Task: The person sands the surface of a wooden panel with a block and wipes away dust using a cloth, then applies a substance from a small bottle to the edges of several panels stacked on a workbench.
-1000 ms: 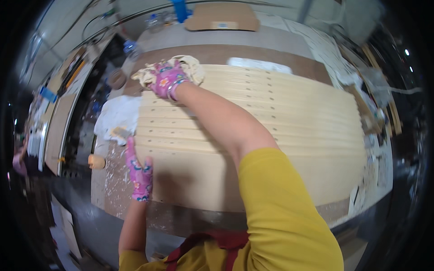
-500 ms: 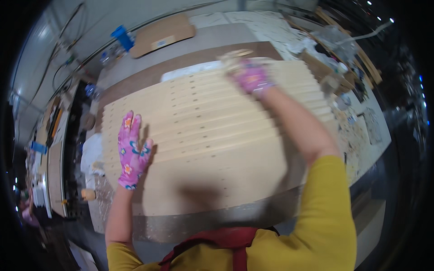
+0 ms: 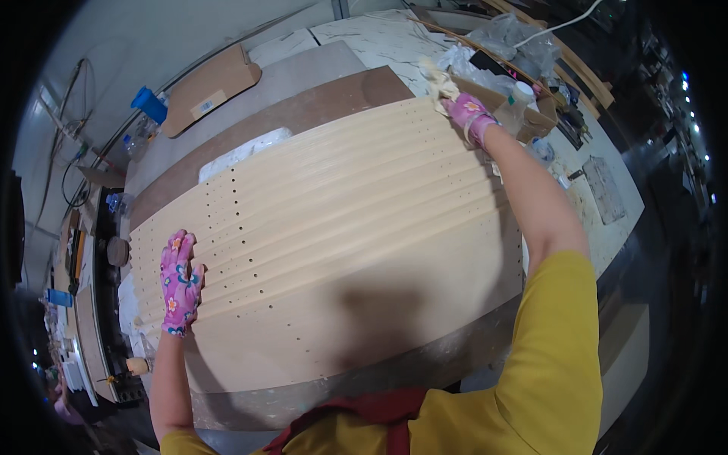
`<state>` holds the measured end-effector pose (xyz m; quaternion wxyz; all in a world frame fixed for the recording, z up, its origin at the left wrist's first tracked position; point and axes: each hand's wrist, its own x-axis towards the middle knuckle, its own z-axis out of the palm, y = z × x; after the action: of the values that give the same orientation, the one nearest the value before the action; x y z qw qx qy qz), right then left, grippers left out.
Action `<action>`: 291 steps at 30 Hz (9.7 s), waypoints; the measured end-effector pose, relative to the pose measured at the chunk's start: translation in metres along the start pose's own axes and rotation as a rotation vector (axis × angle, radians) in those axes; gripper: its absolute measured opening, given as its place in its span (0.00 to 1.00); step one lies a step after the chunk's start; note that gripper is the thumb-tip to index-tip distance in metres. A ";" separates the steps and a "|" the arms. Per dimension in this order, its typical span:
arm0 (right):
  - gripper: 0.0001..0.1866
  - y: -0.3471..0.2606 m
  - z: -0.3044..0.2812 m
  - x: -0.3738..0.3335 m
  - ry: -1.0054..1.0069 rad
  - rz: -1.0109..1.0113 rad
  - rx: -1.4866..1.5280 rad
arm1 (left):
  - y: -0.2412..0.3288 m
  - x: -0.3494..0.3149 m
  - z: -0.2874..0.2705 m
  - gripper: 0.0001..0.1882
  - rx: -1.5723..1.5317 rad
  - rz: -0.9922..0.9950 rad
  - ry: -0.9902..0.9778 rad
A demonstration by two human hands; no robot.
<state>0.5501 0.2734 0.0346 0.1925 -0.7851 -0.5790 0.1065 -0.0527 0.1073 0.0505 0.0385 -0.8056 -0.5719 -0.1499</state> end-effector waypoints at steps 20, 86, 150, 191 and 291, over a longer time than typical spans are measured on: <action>0.22 -0.054 -0.026 -0.052 0.070 -0.484 -0.070 | 0.004 -0.001 -0.001 0.28 -0.012 0.012 0.014; 0.21 -0.159 0.027 -0.186 -0.054 -0.337 0.056 | -0.008 -0.016 0.007 0.20 -0.066 -0.088 0.122; 0.34 0.140 0.073 -0.229 0.306 -0.063 0.666 | -0.027 -0.067 -0.028 0.28 0.042 -0.189 0.368; 0.33 0.304 -0.083 -0.198 0.305 0.177 0.685 | 0.332 -0.019 0.073 0.26 -0.048 0.344 0.127; 0.13 -0.140 -0.073 -0.364 -0.435 -0.861 0.106 | 0.235 -0.111 0.022 0.36 -1.159 -0.131 -0.169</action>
<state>0.3451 -0.0498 0.1397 0.1332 -0.4227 -0.8719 0.2083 0.1372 -0.0694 0.0233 -0.4629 -0.6673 -0.4464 -0.3756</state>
